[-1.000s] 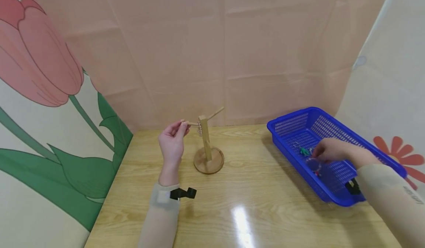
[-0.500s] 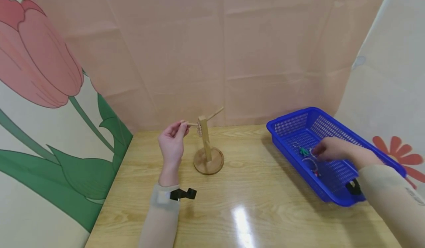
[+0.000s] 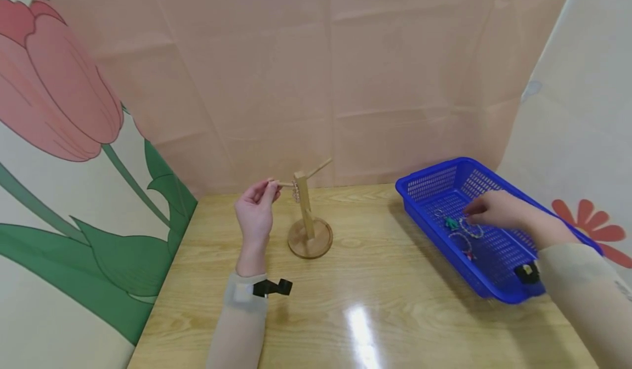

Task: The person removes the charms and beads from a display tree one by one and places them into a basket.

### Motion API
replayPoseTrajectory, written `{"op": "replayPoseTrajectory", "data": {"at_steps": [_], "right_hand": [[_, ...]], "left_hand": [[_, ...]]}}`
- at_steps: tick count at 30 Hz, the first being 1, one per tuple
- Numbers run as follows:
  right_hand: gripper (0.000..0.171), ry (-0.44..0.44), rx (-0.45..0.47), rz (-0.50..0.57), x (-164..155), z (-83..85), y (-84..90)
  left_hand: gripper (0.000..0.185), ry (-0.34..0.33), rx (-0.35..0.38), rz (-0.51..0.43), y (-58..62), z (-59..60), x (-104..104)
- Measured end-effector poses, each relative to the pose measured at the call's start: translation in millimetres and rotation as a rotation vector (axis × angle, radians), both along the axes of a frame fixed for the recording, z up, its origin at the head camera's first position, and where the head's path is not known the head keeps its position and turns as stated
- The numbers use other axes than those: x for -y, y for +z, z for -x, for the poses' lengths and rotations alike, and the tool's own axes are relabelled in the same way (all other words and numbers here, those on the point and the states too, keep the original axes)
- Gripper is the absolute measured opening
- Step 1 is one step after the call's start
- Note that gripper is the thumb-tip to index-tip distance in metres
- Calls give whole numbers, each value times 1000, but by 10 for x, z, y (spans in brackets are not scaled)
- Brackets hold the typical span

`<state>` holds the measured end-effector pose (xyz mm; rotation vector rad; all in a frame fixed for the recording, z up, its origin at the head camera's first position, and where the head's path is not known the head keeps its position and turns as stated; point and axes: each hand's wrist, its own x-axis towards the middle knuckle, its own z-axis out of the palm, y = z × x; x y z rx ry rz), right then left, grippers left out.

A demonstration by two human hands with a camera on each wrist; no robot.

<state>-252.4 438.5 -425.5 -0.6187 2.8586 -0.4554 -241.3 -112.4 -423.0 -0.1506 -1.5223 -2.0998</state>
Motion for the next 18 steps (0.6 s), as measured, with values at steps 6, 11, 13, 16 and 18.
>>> {"op": "replayPoseTrajectory", "data": {"at_steps": [6,11,13,16,18], "right_hand": [[24,-46,-53,17,61,-28,81],[29,-100,-56,80,91,-43,118],[30,-111,-69,93,106,-46,135],[31,-115,-96,107,136,-54,165],[32,-117,-114,107,154,-63,184]], "left_hand": [[24,5,1,-3,-13,-4,-5],[19,22,4,-14,-15,-13,-10],[17,29,1,-15,-12,-18,-13],[15,36,-7,-8,-10,-23,-16],[14,41,-10,0,-12,-27,-18]]}}
